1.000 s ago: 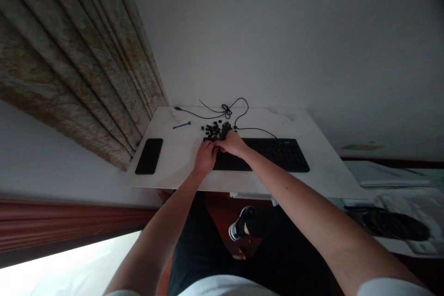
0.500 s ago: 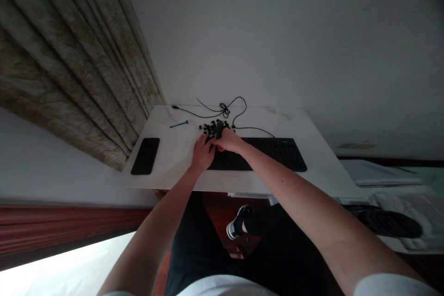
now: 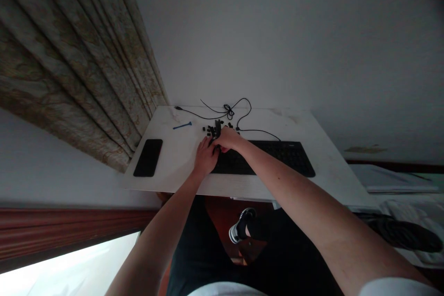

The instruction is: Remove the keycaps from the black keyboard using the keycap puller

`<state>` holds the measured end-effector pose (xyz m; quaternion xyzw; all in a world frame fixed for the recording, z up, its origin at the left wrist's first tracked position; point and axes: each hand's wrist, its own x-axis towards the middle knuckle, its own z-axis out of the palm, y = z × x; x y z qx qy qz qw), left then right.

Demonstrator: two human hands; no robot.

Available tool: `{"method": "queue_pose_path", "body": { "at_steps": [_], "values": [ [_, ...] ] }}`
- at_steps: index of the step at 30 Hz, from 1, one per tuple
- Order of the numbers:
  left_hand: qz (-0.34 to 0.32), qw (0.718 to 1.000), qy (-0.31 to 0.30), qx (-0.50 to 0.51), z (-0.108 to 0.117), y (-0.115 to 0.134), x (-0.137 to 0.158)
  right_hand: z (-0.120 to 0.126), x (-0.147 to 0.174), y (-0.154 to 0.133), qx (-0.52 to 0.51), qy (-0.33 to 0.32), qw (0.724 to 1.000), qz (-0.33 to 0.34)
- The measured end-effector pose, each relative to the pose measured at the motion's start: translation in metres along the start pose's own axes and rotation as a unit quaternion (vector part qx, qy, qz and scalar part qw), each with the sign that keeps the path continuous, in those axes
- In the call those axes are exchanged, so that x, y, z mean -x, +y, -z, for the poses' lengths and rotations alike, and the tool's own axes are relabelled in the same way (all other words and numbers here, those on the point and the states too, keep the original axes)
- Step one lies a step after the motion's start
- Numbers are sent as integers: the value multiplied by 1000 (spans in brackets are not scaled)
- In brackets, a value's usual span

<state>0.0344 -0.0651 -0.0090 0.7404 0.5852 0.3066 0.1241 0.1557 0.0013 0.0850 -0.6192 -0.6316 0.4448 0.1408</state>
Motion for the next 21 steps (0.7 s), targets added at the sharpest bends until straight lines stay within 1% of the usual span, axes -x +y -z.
{"method": "queue_pose_path", "body": {
  "at_steps": [2, 5, 12, 15, 21],
  "values": [
    [-3, 1000, 3, 7, -1, -1, 0, 1, 3, 0, 23, 15, 1000, -1],
    [1, 1000, 0, 17, -1, -1, 1, 2, 10, 1, 44, 15, 999, 3],
    [23, 999, -24, 20, 2, 3, 0, 1, 13, 10, -21, -14, 1000, 7],
    [24, 999, -24, 20, 2, 4, 0, 2, 15, 16, -29, -16, 999, 32],
    [22, 999, -17, 20, -1, 1, 0, 5, 25, 26, -13, -12, 994, 104]
  ]
}}
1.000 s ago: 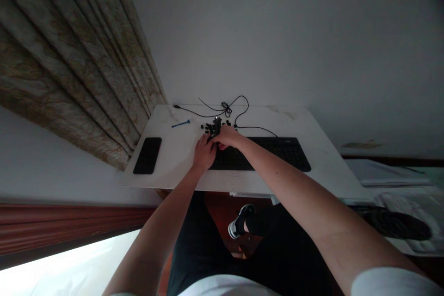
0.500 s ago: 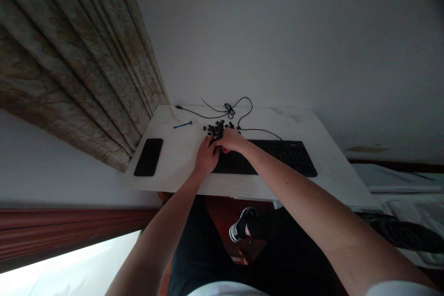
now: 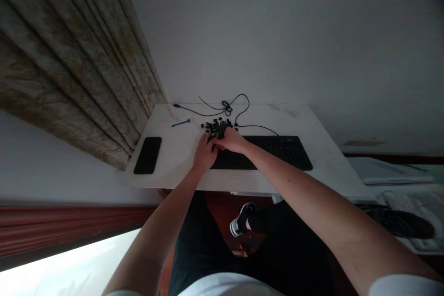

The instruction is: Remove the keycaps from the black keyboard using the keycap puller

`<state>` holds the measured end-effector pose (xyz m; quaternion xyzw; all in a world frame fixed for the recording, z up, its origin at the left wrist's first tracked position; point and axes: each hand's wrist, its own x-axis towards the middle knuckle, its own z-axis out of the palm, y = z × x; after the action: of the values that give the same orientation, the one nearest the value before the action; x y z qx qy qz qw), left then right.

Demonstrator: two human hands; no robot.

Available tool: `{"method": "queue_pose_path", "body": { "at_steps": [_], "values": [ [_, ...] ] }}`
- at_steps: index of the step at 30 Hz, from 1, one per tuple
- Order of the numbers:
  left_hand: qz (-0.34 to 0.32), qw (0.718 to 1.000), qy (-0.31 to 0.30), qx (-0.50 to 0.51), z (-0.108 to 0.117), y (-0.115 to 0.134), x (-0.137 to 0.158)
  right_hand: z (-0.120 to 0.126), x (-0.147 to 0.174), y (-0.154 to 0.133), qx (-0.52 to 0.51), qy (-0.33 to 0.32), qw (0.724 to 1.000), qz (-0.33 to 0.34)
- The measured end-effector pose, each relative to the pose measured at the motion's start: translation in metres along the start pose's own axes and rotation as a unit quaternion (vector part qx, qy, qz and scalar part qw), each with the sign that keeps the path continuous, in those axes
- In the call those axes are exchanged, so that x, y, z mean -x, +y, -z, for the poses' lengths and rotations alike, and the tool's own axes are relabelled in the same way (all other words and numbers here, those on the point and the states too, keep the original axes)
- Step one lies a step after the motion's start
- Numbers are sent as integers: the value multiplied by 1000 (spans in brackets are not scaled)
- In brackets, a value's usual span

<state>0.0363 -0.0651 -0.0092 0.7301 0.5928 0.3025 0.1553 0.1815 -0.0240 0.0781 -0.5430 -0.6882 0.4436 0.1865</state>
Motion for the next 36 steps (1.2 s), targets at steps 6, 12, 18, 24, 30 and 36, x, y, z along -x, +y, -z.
{"method": "queue_pose_path", "body": {
  "at_steps": [6, 12, 18, 24, 30, 36],
  "values": [
    [-13, 1000, 9, -10, -1, -2, 1, -2, 4, 7, -22, 19, 999, 26],
    [-35, 999, 25, 2, -3, -5, 0, -5, 4, 11, -56, 27, 998, 22],
    [-76, 995, 50, 44, 2, -3, 1, -4, 1, 12, -69, 40, 997, -8],
    [-72, 993, 44, 84, 5, 0, 3, -3, -2, 9, -93, 41, 994, -46],
    [-70, 993, 36, 83, 6, 0, 4, -12, 2, 13, -105, 69, 992, -27],
    [-64, 995, 32, 62, 7, 2, 5, -4, 0, 2, -87, 18, 995, -39]
  ]
}}
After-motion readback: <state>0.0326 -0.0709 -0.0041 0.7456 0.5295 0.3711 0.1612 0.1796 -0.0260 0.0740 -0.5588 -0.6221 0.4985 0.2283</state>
